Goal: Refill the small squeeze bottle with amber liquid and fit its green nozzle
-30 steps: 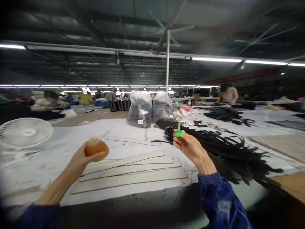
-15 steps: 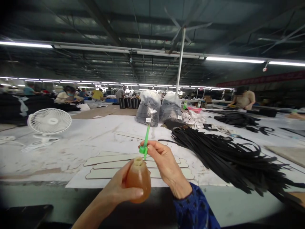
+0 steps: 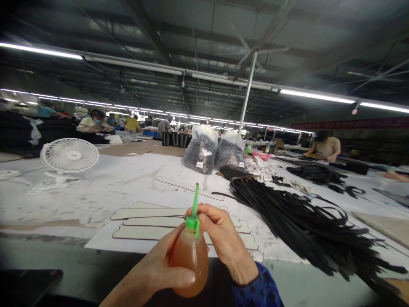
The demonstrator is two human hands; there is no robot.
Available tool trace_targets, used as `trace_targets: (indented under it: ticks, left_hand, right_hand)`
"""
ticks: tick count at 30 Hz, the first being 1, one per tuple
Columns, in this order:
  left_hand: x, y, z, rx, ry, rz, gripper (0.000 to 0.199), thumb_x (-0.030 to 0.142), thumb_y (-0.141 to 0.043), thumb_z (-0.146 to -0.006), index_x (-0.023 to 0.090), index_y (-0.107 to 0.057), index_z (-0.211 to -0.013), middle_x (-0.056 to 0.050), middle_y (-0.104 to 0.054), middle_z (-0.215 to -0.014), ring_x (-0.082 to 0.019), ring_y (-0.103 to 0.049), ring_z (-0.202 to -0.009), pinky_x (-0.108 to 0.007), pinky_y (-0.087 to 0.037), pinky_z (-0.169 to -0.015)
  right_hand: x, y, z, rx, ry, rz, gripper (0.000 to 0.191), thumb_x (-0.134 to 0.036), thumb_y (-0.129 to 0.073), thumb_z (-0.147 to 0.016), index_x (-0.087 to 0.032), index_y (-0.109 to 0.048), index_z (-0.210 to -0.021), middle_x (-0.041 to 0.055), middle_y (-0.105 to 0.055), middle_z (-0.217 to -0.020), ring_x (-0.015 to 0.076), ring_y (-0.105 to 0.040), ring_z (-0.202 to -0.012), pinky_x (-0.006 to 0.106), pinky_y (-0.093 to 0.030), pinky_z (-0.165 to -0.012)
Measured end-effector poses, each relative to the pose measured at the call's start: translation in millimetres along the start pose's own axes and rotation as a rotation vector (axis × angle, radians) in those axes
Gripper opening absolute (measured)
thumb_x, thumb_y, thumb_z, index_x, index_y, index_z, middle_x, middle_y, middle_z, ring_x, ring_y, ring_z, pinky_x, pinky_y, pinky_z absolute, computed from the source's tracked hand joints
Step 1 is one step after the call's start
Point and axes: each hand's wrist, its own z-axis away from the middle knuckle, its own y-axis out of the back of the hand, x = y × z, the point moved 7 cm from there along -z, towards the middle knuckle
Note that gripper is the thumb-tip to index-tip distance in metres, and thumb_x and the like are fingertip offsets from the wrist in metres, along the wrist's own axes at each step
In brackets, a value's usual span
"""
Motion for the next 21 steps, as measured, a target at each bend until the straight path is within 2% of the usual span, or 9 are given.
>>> trace_targets:
  ticks: [9, 13, 16, 18, 20, 21]
  left_hand:
    - [8.1, 8.2, 4.7, 0.054, -0.045, -0.097, 0.063, 0.02, -0.079, -0.062, 0.02, -0.055, -0.12, 0.002, -0.056, -0.086, -0.012, -0.049, -0.077, -0.021, -0.039, -0.067]
    - [8.7, 13.9, 2.5, 0.006, -0.008, -0.083, 0.056, 0.022, -0.081, -0.059, 0.017, -0.058, -0.11, 0.003, -0.056, -0.082, -0.01, -0.048, -0.073, -0.021, -0.037, -0.064]
    - [6.1, 18.0, -0.6, -0.031, 0.022, -0.026, 0.057, 0.025, -0.084, -0.054, 0.015, -0.06, -0.104, 0.001, -0.058, -0.081, -0.012, -0.051, -0.072, -0.022, -0.037, -0.063]
    - [5.1, 18.1, -1.9, -0.04, 0.01, 0.055, 0.06, 0.024, -0.085, -0.052, 0.017, -0.061, -0.107, 0.0, -0.06, -0.084, -0.014, -0.054, -0.077, -0.023, -0.04, -0.066]
    - [5.3, 14.3, -2.6, -0.048, -0.042, 0.179, 0.065, 0.022, -0.084, -0.052, 0.02, -0.061, -0.113, 0.0, -0.063, -0.091, -0.016, -0.057, -0.084, -0.024, -0.043, -0.072]
    - [5.2, 11.8, -3.0, -0.039, -0.078, 0.252, 0.066, 0.023, -0.083, -0.054, 0.021, -0.061, -0.116, -0.001, -0.064, -0.096, -0.018, -0.058, -0.089, -0.025, -0.044, -0.077]
  right_hand:
    - [9.1, 0.1, -3.2, 0.024, -0.008, 0.051, 0.027, -0.046, -0.073, -0.075, -0.021, -0.074, -0.085, 0.0011, -0.067, -0.077, 0.0107, -0.057, -0.067, 0.024, -0.045, -0.073]
    - [12.7, 2.1, -4.2, 0.013, -0.008, 0.153, 0.027, -0.046, -0.069, -0.079, -0.02, -0.072, -0.089, 0.002, -0.067, -0.081, 0.0119, -0.058, -0.071, 0.024, -0.046, -0.074]
    - [7.2, -2.7, -2.1, -0.096, 0.018, 0.186, 0.044, -0.06, -0.059, -0.081, -0.02, -0.069, -0.098, 0.0058, -0.067, -0.092, 0.0174, -0.061, -0.084, 0.031, -0.047, -0.083]
    - [2.7, -11.0, 1.4, -0.227, 0.014, 0.166, 0.061, -0.069, -0.063, -0.071, -0.021, -0.064, -0.109, 0.0088, -0.065, -0.106, 0.0233, -0.06, -0.098, 0.038, -0.045, -0.093]
    - [-0.1, -17.6, 3.8, -0.304, -0.006, 0.122, 0.076, -0.066, -0.075, -0.058, -0.024, -0.056, -0.117, 0.0098, -0.062, -0.114, 0.0265, -0.058, -0.107, 0.042, -0.044, -0.096]
    - [-1.3, -19.3, 3.5, -0.304, -0.006, 0.095, 0.078, -0.06, -0.081, -0.055, -0.025, -0.053, -0.119, 0.0095, -0.063, -0.114, 0.0265, -0.059, -0.107, 0.042, -0.045, -0.093]
